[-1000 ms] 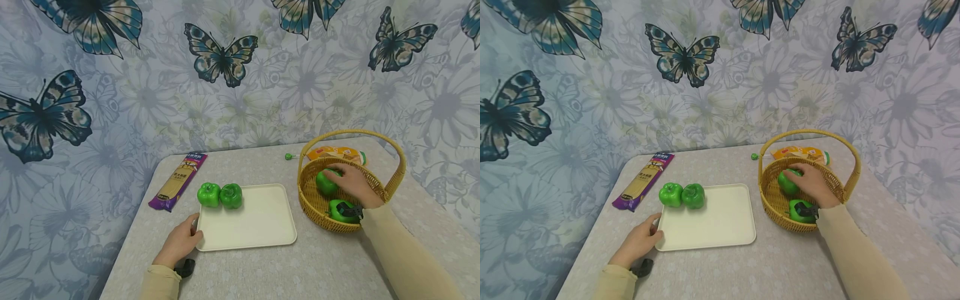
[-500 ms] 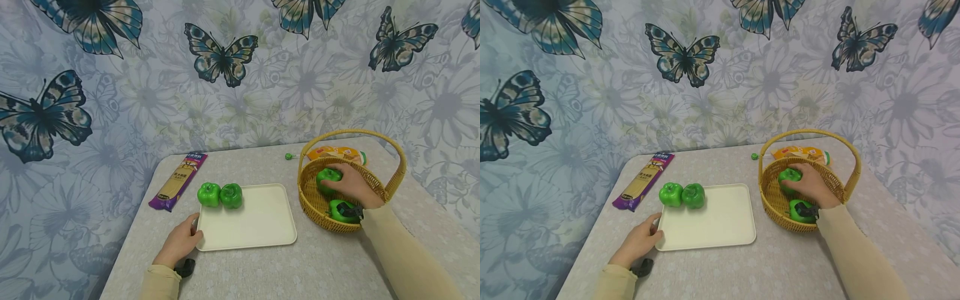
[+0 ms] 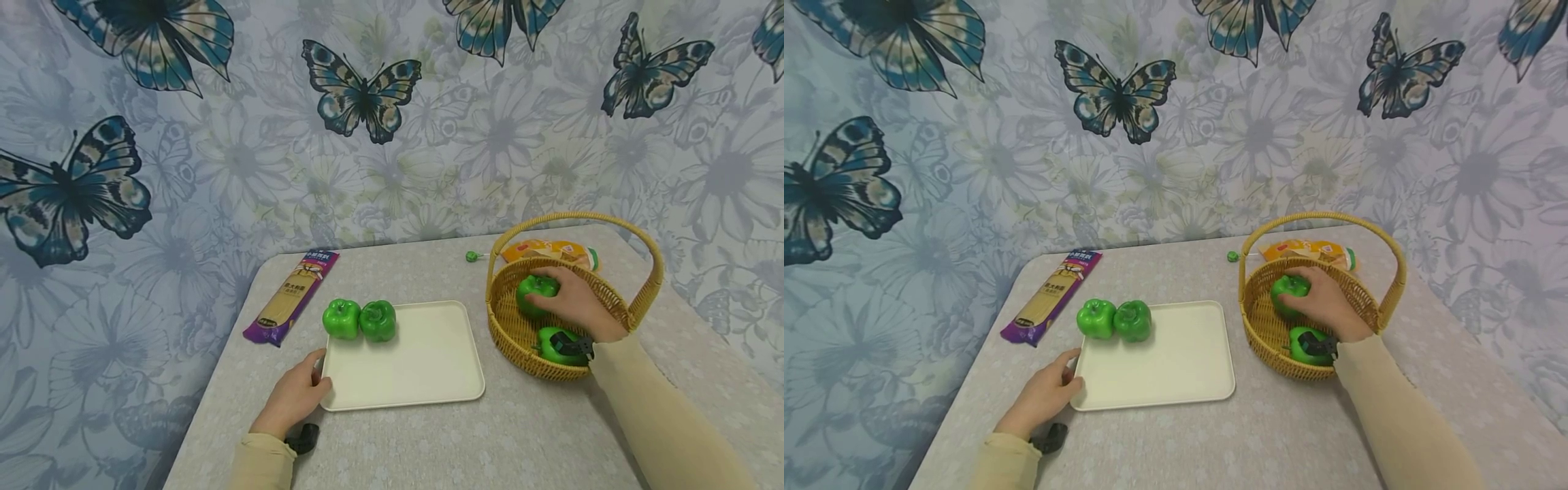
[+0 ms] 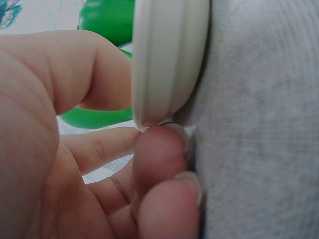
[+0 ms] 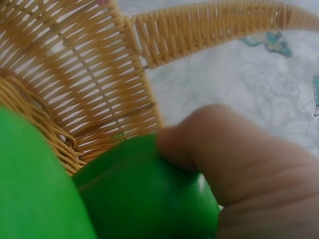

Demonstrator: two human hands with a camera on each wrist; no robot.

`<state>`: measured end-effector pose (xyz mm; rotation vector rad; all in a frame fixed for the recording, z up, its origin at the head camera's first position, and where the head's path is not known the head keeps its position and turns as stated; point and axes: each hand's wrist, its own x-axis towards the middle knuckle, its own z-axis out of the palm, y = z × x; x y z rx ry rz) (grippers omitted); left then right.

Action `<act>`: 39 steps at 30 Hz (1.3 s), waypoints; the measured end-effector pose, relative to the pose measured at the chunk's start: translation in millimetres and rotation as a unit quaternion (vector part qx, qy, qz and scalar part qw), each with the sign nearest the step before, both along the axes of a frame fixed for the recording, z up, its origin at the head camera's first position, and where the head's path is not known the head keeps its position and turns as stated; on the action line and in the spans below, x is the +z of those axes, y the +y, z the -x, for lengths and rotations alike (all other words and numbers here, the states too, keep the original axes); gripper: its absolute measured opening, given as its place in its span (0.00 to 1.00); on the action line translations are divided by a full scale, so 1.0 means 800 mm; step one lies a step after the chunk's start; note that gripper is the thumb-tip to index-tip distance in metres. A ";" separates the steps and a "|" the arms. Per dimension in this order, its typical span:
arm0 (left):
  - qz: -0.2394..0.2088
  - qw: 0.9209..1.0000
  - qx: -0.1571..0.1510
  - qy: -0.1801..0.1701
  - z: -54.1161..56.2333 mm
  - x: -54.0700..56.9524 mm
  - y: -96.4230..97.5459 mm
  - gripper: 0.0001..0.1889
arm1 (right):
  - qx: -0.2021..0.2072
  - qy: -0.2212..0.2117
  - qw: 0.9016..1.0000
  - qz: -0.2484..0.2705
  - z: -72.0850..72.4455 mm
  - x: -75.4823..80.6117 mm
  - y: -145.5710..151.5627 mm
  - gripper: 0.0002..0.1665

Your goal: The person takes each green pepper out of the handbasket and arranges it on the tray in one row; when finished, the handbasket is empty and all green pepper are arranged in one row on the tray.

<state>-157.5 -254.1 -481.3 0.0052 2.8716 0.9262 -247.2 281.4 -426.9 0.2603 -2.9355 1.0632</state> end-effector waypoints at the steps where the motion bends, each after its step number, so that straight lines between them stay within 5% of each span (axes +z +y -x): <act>1: 0.000 1.000 0.000 0.001 0.000 -0.001 0.000 0.33 | 0.000 0.000 1.000 0.002 0.000 0.000 0.000 0.45; 14: -0.006 1.000 -0.002 0.002 0.000 -0.006 0.000 0.33 | -0.003 0.028 0.999 0.031 -0.002 0.030 -0.005 0.45; 26: -0.009 1.000 -0.010 0.005 0.001 -0.003 -0.004 0.33 | 0.085 0.094 0.991 0.046 -0.060 0.081 -0.058 0.33; 32: -0.008 1.000 -0.006 0.003 0.000 -0.002 -0.005 0.33 | 0.164 0.086 0.980 0.077 -0.078 0.078 -0.106 0.32; 39: -0.009 1.000 -0.009 0.001 0.001 -0.004 -0.004 0.33 | 0.230 0.045 0.966 0.111 -0.068 0.052 -0.165 0.32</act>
